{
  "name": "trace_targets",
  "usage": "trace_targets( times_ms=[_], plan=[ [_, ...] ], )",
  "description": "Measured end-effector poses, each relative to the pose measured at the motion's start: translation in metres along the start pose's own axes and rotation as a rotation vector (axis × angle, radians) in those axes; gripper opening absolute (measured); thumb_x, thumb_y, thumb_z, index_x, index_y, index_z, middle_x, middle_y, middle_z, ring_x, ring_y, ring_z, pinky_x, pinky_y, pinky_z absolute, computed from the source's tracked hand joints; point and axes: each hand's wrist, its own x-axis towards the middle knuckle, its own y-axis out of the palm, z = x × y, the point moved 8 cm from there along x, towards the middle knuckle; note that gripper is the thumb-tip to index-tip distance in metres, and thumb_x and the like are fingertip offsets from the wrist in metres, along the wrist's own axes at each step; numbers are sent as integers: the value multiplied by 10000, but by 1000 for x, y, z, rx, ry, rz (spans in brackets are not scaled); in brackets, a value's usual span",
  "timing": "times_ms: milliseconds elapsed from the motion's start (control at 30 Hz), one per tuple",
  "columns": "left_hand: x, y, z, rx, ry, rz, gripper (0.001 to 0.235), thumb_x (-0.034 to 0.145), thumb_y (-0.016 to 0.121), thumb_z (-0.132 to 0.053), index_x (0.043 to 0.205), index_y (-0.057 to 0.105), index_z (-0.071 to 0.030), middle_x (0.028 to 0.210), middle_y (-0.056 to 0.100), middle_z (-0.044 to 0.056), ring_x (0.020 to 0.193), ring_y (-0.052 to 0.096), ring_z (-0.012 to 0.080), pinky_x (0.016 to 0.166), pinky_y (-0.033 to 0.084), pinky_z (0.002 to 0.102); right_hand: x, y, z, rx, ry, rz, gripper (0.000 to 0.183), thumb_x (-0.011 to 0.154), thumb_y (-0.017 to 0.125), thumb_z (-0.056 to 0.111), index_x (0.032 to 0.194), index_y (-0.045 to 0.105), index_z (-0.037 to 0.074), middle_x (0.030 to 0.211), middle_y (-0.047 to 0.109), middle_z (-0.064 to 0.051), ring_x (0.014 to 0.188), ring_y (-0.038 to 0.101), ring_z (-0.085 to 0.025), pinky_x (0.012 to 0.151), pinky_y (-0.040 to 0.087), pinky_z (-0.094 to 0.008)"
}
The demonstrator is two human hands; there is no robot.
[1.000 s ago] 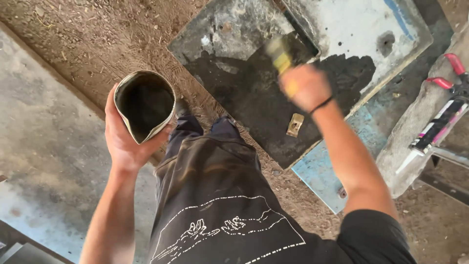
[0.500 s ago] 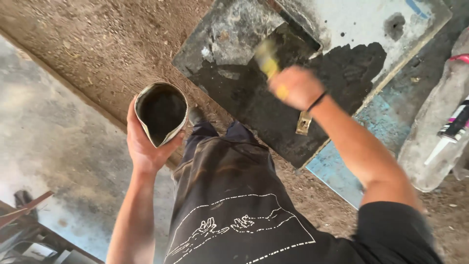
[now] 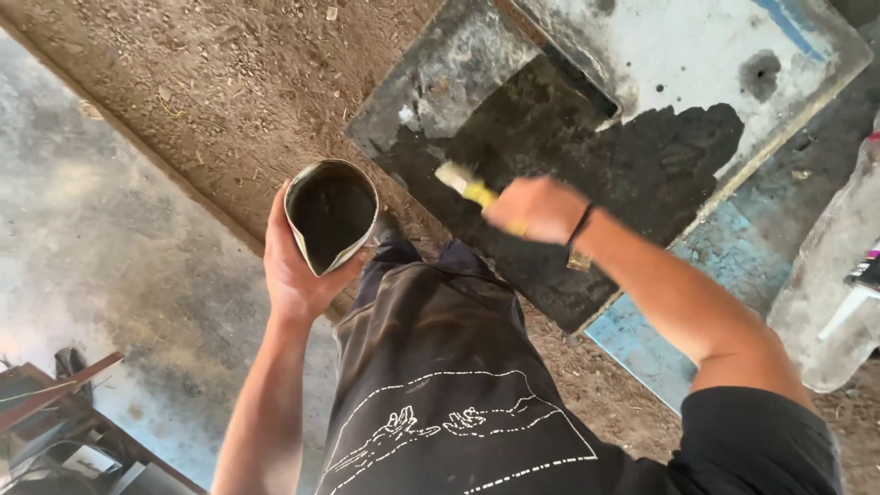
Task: Painting a black metal plate using a brush and a small container of paint
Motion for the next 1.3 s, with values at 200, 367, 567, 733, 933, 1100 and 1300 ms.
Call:
trace_targets(
  times_ms=[200, 367, 567, 733, 933, 1100, 1300],
  plan=[
    [-4, 2, 5, -13, 24, -8, 1226, 517, 986, -351, 1564, 392, -119, 1518, 503, 203, 1387, 498, 432, 1186, 371, 568, -14, -38, -121, -184, 750, -193, 211, 1046, 636, 571, 1097, 647, 367, 886, 651, 89, 889, 684, -160, 818, 576, -339],
    [-5, -2, 10, -15, 42, -8, 1215, 531, 986, -341, 1563, 387, -108, 1504, 507, 220, 1365, 511, 445, 1169, 381, 578, 46, -23, 35, -48, -37, -176, 86, 1002, 587, 320, 942, 630, 276, 813, 674, 86, 809, 671, -132, 708, 580, -277],
    [-7, -8, 14, -42, 54, -27, 1244, 496, 994, -308, 1566, 397, -92, 1479, 518, 248, 1359, 516, 461, 1164, 394, 585, 51, -82, -109, -186, 534, 33, 280, 983, 662, 490, 879, 650, 230, 724, 673, 3, 777, 726, -223, 730, 582, -352],
    [-9, -10, 26, -46, 46, -29, 1241, 499, 993, -314, 1563, 391, -99, 1479, 528, 218, 1349, 531, 437, 1154, 398, 583, 52, -45, -118, -247, 562, -68, 258, 994, 654, 499, 924, 637, 251, 740, 647, 19, 769, 703, -203, 711, 586, -350],
    [-15, -20, 32, -51, 50, -50, 1233, 490, 997, -294, 1554, 408, -93, 1457, 539, 234, 1333, 542, 439, 1147, 411, 574, 91, -42, -85, -292, 569, -39, 230, 966, 637, 446, 838, 624, 255, 689, 625, 27, 704, 690, -194, 620, 589, -355],
    [-12, -25, 42, -53, -14, -43, 1243, 496, 990, -321, 1569, 395, -121, 1439, 552, 224, 1331, 542, 427, 1152, 409, 557, 125, -22, 33, -42, 2, -94, 176, 899, 659, 349, 769, 578, 263, 696, 602, 55, 712, 642, -158, 609, 573, -291],
    [-15, -33, 69, -39, -79, -29, 1266, 463, 995, -352, 1569, 412, -152, 1425, 569, 193, 1332, 552, 384, 1151, 419, 526, 62, -55, -139, -87, 862, -469, 90, 1009, 736, 381, 996, 701, 298, 801, 695, 48, 793, 729, -196, 715, 600, -317]
  ],
)
